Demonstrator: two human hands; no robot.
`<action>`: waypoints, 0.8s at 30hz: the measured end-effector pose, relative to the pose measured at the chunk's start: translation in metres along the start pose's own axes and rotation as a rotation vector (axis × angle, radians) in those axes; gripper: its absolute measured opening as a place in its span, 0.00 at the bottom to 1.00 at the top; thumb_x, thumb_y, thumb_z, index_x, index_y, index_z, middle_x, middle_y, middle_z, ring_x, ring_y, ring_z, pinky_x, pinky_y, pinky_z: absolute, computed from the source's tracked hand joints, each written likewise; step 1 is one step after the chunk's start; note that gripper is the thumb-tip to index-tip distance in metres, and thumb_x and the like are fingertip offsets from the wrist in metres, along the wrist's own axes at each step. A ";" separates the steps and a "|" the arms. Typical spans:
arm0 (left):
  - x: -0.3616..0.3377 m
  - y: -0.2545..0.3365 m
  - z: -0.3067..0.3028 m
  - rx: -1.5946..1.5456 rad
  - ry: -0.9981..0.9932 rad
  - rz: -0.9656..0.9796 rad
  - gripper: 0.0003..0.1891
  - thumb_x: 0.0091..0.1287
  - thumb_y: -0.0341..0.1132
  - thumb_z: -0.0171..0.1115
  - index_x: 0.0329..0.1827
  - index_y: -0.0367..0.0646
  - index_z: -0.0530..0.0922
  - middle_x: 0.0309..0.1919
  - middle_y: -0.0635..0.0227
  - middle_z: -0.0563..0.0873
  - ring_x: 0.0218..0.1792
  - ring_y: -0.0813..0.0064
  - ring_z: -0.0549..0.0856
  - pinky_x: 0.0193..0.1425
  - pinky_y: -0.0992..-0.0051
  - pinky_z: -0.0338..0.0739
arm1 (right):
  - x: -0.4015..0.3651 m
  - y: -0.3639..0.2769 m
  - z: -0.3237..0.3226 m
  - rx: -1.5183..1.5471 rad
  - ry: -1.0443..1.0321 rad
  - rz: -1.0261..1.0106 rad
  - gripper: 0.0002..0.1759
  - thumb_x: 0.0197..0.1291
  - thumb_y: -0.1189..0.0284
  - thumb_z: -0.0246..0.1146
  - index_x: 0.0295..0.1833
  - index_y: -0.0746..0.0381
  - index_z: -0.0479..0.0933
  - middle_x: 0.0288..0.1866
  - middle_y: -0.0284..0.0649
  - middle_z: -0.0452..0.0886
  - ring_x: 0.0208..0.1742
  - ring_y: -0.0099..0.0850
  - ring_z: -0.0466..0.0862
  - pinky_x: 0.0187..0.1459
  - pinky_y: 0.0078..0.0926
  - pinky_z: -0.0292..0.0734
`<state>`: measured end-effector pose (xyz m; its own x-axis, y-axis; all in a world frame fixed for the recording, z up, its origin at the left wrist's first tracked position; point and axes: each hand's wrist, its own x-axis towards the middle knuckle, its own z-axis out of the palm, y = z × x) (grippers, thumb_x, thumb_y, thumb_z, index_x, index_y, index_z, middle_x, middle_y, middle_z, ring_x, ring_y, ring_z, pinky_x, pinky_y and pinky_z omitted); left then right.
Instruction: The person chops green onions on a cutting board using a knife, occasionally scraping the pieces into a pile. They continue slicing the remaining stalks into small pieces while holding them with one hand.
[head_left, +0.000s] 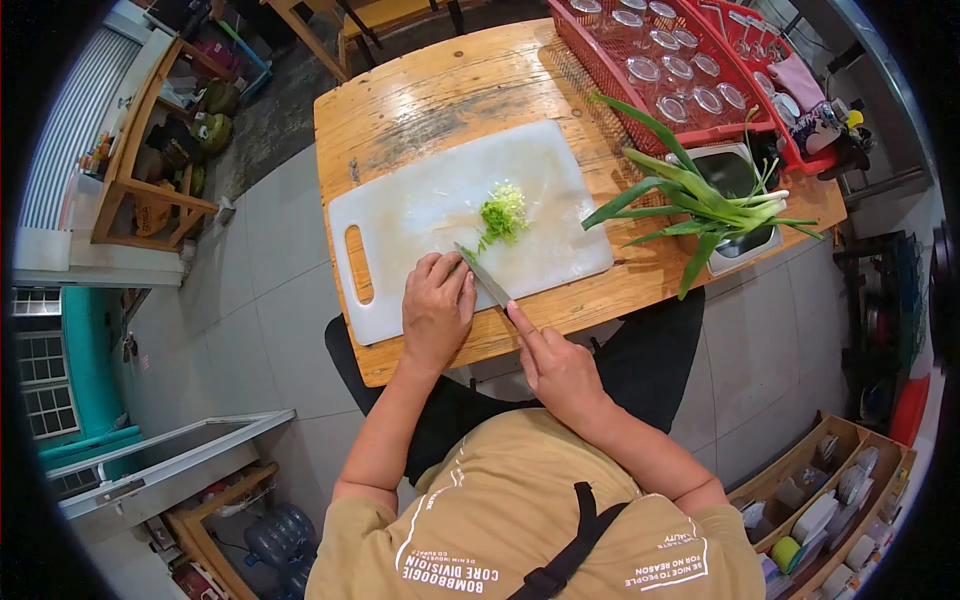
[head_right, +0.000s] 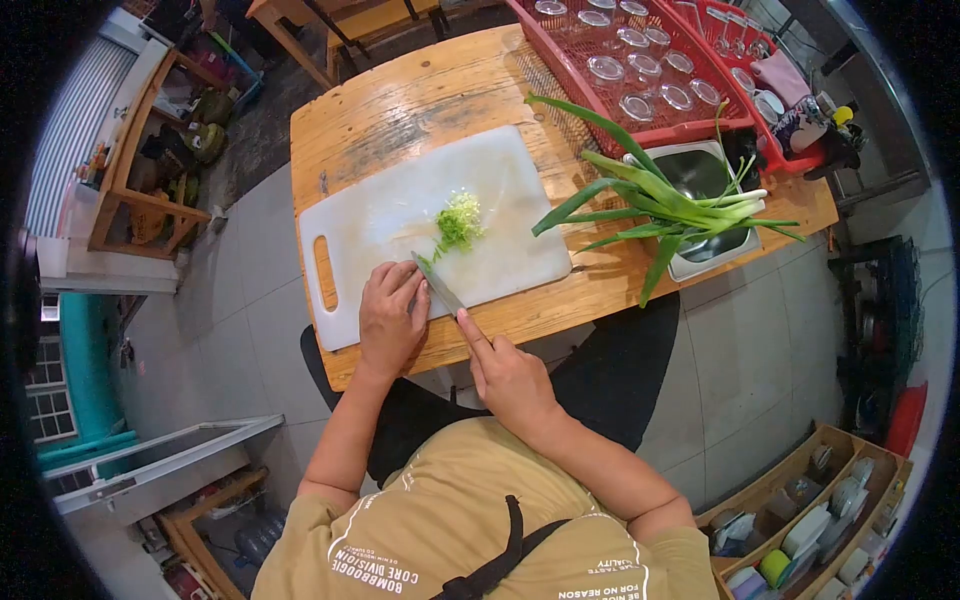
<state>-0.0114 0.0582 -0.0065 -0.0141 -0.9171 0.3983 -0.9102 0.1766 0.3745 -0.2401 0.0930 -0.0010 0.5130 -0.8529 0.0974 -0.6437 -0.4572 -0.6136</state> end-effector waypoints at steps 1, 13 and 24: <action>0.000 0.000 -0.001 0.021 -0.005 0.013 0.11 0.75 0.29 0.72 0.55 0.33 0.91 0.58 0.59 0.91 0.64 0.53 0.85 0.68 0.57 0.81 | 0.001 0.000 0.002 0.033 0.021 -0.010 0.41 0.79 0.70 0.67 0.93 0.47 0.65 0.33 0.46 0.80 0.29 0.48 0.87 0.34 0.47 0.88; -0.008 -0.001 -0.003 0.133 -0.063 0.045 0.16 0.78 0.32 0.69 0.64 0.34 0.89 0.61 0.60 0.87 0.66 0.55 0.83 0.69 0.57 0.79 | -0.010 -0.001 -0.012 0.106 0.006 0.032 0.39 0.79 0.69 0.67 0.93 0.50 0.67 0.33 0.48 0.83 0.31 0.50 0.89 0.35 0.49 0.88; -0.010 0.003 -0.002 0.097 -0.032 0.023 0.15 0.77 0.30 0.70 0.63 0.33 0.89 0.61 0.58 0.88 0.66 0.52 0.83 0.70 0.55 0.79 | -0.008 -0.003 -0.011 -0.016 -0.012 -0.002 0.41 0.77 0.71 0.68 0.92 0.48 0.67 0.35 0.45 0.79 0.29 0.47 0.86 0.35 0.46 0.87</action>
<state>-0.0127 0.0684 -0.0073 -0.0471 -0.9244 0.3784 -0.9452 0.1638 0.2826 -0.2486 0.0978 0.0090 0.5213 -0.8487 0.0892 -0.6513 -0.4632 -0.6010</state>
